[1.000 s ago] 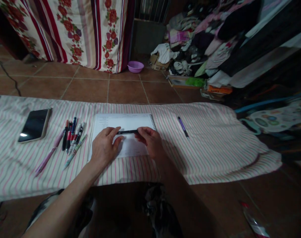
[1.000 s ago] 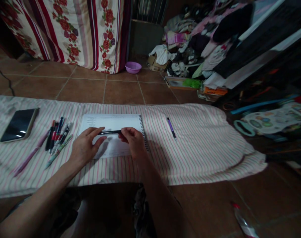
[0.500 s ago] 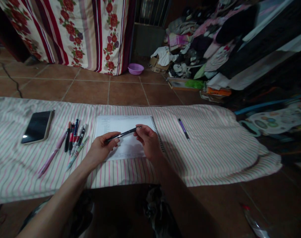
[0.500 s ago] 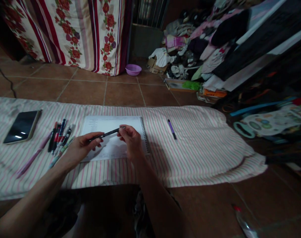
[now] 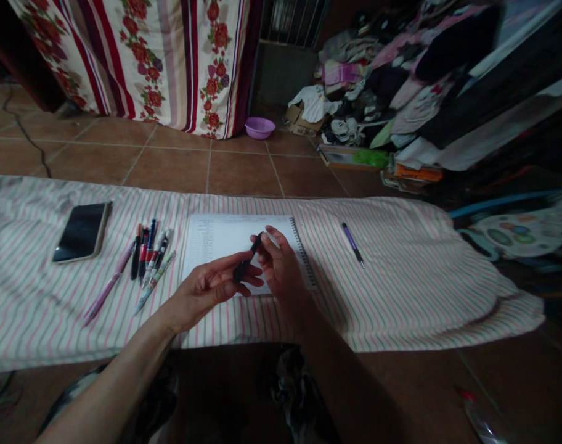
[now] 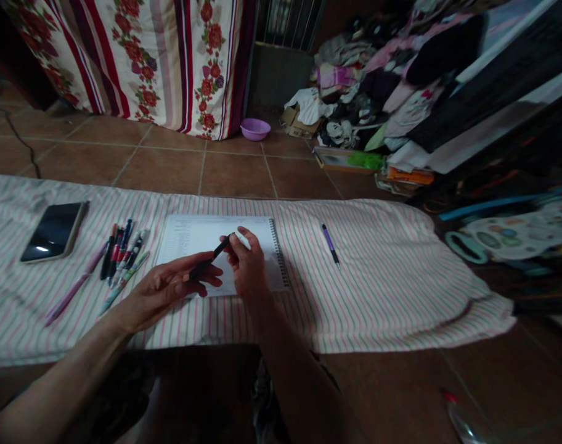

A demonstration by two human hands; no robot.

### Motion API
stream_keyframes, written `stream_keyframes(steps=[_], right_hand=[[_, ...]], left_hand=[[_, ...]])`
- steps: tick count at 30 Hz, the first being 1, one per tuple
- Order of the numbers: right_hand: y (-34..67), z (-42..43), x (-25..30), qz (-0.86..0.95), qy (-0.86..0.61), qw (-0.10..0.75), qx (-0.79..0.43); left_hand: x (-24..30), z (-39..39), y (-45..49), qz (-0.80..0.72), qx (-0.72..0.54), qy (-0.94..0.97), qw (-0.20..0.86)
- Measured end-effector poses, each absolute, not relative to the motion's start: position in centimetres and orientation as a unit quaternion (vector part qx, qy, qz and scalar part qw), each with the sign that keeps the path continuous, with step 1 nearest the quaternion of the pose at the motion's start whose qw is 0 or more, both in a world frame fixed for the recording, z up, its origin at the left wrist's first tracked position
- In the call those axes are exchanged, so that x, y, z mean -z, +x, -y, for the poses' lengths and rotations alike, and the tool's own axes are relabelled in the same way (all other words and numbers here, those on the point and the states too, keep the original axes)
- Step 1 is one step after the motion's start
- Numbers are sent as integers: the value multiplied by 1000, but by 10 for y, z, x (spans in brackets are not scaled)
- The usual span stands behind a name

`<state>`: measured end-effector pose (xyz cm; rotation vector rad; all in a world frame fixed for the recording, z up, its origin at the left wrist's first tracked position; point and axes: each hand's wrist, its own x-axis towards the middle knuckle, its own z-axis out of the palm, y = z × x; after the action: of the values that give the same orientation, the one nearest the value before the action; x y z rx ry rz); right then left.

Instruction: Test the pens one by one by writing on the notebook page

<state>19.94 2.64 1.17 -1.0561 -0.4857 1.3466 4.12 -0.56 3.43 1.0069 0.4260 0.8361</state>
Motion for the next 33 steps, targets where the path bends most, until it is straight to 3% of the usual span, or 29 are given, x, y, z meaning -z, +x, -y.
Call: stream_keyframes(steps=[13, 23, 33], right_hand=[[187, -26, -4, 271, -476, 625, -556], [188, -16, -7, 416, -428, 601, -532], [187, -5, 0, 571, -490, 526, -396]], left_hand=[[-28, 9, 45, -317, -394, 484, 714], [-16, 14, 56, -290, -396, 530, 692], [-20, 34, 35, -367, -306, 797, 369]])
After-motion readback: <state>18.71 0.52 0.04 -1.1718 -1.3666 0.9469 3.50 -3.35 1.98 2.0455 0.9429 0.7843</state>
